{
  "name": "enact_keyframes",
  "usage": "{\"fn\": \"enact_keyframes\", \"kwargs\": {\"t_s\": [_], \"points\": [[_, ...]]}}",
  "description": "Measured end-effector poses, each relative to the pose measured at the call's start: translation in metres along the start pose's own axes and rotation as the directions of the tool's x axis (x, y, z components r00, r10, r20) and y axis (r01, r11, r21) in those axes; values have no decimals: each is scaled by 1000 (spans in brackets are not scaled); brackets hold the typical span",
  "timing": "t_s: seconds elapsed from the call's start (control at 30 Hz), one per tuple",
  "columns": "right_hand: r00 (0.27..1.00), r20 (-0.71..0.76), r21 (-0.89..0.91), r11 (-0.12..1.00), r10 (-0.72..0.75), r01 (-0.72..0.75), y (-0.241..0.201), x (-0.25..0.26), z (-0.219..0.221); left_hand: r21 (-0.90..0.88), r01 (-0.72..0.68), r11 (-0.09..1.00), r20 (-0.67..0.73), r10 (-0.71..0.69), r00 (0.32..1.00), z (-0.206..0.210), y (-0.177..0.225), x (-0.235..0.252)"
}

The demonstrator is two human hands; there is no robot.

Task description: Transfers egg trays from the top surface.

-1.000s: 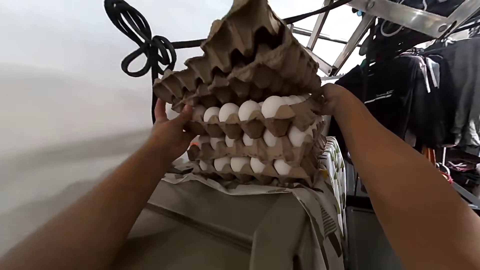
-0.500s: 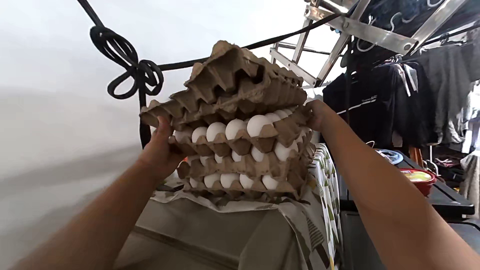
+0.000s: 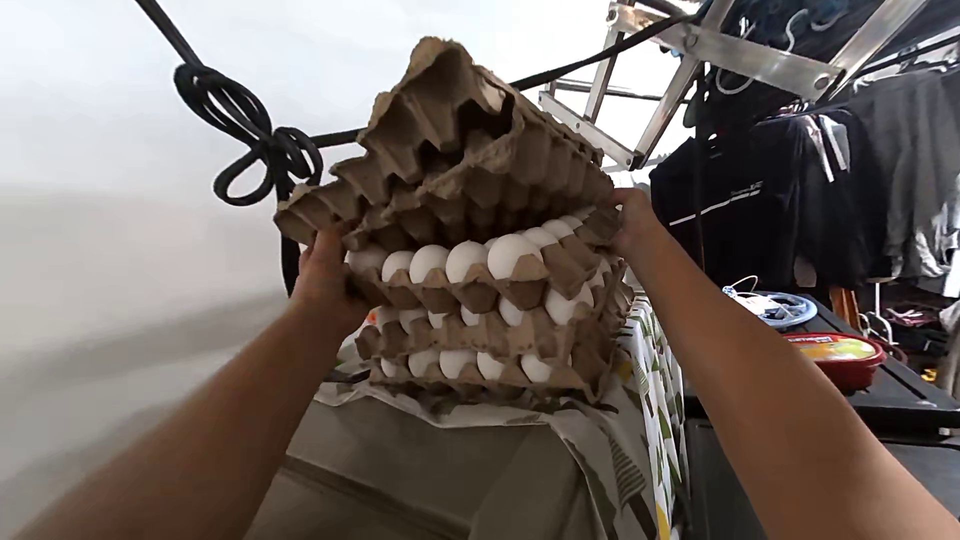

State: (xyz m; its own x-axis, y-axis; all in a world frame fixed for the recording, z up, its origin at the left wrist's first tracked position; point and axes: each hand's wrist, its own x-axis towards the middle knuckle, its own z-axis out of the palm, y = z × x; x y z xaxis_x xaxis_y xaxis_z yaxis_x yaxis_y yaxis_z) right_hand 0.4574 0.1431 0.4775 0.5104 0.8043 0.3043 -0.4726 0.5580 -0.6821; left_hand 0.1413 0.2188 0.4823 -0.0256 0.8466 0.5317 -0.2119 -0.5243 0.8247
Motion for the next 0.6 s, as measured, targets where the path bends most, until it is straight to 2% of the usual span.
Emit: {"fn": "enact_keyframes", "kwargs": {"t_s": [0.13,0.23,0.43,0.6], "points": [[997,-23,-123,990,-77,73,7,6,0,-50,-36,998,4,36,999,3,0,-6],[996,-65,-177,983,-67,55,8,6,3,-67,-76,995,17,78,997,2,-2,-3],[990,-113,-132,989,-88,73,2,10,12,-42,-86,995,-32,85,996,7,4,2],[988,-119,-140,987,-94,77,-10,2,19,-79,-74,994,-8,73,997,8,7,5]]}}
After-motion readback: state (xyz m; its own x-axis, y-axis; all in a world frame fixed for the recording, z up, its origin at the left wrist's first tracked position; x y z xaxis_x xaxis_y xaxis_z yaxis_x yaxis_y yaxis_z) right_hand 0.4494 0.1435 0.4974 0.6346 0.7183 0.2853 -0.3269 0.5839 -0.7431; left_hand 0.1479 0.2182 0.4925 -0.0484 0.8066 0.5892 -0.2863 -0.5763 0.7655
